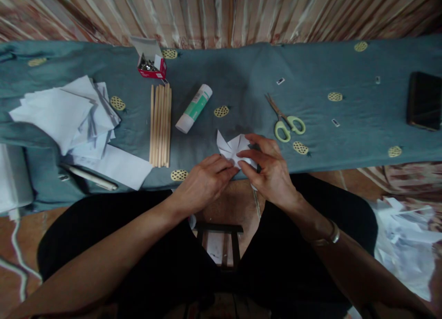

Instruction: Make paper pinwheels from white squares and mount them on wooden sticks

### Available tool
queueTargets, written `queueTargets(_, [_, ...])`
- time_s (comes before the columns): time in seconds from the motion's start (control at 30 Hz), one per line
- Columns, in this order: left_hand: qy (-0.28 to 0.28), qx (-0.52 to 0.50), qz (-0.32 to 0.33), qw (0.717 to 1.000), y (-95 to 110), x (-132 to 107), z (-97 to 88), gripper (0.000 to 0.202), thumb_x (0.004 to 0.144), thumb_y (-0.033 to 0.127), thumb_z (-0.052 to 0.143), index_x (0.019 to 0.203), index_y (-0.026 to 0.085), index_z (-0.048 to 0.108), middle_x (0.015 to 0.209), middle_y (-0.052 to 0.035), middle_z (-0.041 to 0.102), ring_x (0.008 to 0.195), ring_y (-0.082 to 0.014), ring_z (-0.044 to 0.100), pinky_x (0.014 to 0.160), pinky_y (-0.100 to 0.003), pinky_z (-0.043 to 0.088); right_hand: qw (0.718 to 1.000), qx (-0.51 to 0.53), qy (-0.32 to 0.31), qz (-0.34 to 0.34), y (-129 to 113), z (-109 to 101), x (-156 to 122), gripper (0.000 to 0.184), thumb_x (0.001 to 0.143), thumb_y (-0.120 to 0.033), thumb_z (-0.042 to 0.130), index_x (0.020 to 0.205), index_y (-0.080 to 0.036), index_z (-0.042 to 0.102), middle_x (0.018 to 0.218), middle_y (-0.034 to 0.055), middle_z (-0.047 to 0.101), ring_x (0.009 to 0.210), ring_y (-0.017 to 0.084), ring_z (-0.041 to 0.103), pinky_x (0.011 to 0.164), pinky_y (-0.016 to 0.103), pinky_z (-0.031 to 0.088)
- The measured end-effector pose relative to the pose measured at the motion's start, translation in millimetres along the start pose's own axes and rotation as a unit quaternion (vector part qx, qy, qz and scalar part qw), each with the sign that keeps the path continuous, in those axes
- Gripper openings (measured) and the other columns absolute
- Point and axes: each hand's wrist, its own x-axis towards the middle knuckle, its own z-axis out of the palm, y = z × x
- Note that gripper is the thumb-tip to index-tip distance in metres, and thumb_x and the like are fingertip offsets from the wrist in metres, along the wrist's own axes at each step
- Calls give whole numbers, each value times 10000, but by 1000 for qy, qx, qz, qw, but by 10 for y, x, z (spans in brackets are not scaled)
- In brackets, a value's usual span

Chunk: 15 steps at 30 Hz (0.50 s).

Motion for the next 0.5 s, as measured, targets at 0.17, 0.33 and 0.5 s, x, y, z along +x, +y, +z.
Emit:
queueTargets(0.17, [-9, 10, -4, 1000, 1, -4, 4, 222, 961, 143, 483, 1100, 91, 648, 1006, -101, 677, 949, -201, 614, 823, -340, 572, 1000, -8, -25, -8, -42, -16, -15, 212, 924, -237, 518, 1020, -258, 706, 1364, 66, 558, 1261, 286, 512, 1035, 492, 462])
queueTargets(0.33, [-16, 14, -9, 1000, 4, -9, -2, 211, 960, 162, 493, 1090, 109, 651, 1010, -96, 679, 942, -203, 615, 828, -345, 560, 998, -21, -60, -21, -66, 25, -90, 337, 903, -164, 441, 1143, -291, 640, 1456, 58, 487, 1342, 317, 439, 1044, 548, 431])
queueTargets(0.5, [-26, 40, 0, 999, -3, -7, 0, 198, 946, 174, 515, 1063, 104, 658, 978, -96, 677, 895, -213, 608, 808, -361, 546, 994, -66, -47, -78, -73, 108, -130, 346, 918, -146, 409, 1208, -189, 592, 1437, 151, 502, 1329, 311, 437, 1023, 538, 420])
